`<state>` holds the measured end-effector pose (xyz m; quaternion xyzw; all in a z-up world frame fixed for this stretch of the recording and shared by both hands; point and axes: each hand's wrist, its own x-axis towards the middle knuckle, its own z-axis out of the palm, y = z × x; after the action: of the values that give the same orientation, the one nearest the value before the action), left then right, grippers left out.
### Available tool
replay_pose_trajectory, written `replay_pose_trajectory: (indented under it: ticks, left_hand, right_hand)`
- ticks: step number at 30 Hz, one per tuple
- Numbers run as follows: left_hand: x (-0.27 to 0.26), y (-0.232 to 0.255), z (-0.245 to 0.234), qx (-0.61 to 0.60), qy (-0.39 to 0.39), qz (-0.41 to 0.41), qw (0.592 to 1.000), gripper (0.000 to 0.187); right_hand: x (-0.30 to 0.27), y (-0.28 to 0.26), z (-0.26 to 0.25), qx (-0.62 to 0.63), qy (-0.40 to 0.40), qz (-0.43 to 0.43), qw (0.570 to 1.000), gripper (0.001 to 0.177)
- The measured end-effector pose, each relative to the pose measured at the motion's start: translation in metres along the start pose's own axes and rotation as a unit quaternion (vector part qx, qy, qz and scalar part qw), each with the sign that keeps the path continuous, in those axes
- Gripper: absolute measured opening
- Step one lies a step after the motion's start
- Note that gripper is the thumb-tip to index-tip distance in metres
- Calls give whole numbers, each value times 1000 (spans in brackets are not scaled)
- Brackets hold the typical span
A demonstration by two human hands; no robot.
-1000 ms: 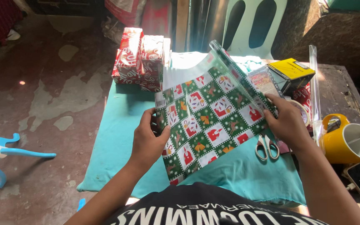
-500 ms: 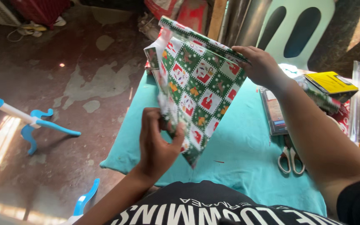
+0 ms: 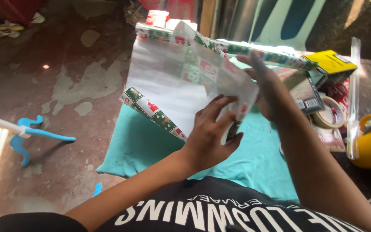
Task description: The person measures and cuts a sheet of Christmas-themed wrapping paper using scissors, then places a rectangular box on the paper and folds the paper around it. They smooth the paper and prepare to secure it with tape.
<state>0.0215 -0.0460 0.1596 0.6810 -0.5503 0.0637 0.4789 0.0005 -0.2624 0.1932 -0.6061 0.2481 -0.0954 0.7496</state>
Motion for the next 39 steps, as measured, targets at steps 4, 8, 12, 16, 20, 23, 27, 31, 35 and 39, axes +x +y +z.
replay_pose_trajectory:
  ticks: [4, 8, 12, 16, 20, 23, 27, 31, 35, 39]
  left_hand:
    - [8, 5, 27, -6, -105, 58, 993, 41]
    - [10, 3, 55, -32, -229, 120, 965, 48]
    - [20, -34, 71, -37, -289, 108, 951, 54]
    - [47, -95, 75, 154, -322, 5, 934, 54]
    - [55, -141, 63, 249, -372, -71, 891, 63]
    - [53, -154, 59, 239, -376, -74, 892, 63]
    - [46, -157, 59, 247, -398, -28, 883, 65]
    - [16, -143, 56, 194, -422, 44, 884, 57]
    - [-22, -121, 42, 95, -460, 57, 881, 40]
    - [-48, -110, 21, 79, -436, 129, 887, 25]
  right_hand:
    - [-61, -24, -26, -86, 11, -77, 993, 73]
    - [-89, -4, -61, -284, 134, -49, 948, 60]
    - [-109, 46, -104, -142, 219, 25, 965, 41]
    - [-110, 101, -146, -53, 252, 74, 963, 39]
    - [-95, 138, -172, -205, 296, 28, 933, 39]
    - [-91, 152, -177, -368, 330, -52, 868, 32]
    - [-115, 160, -164, -475, 372, -127, 787, 26]
    - [-131, 168, -144, -346, 368, 65, 861, 28]
    - [-130, 171, -141, -536, 353, -101, 760, 23]
    - [-127, 165, -144, -575, 334, -14, 747, 22]
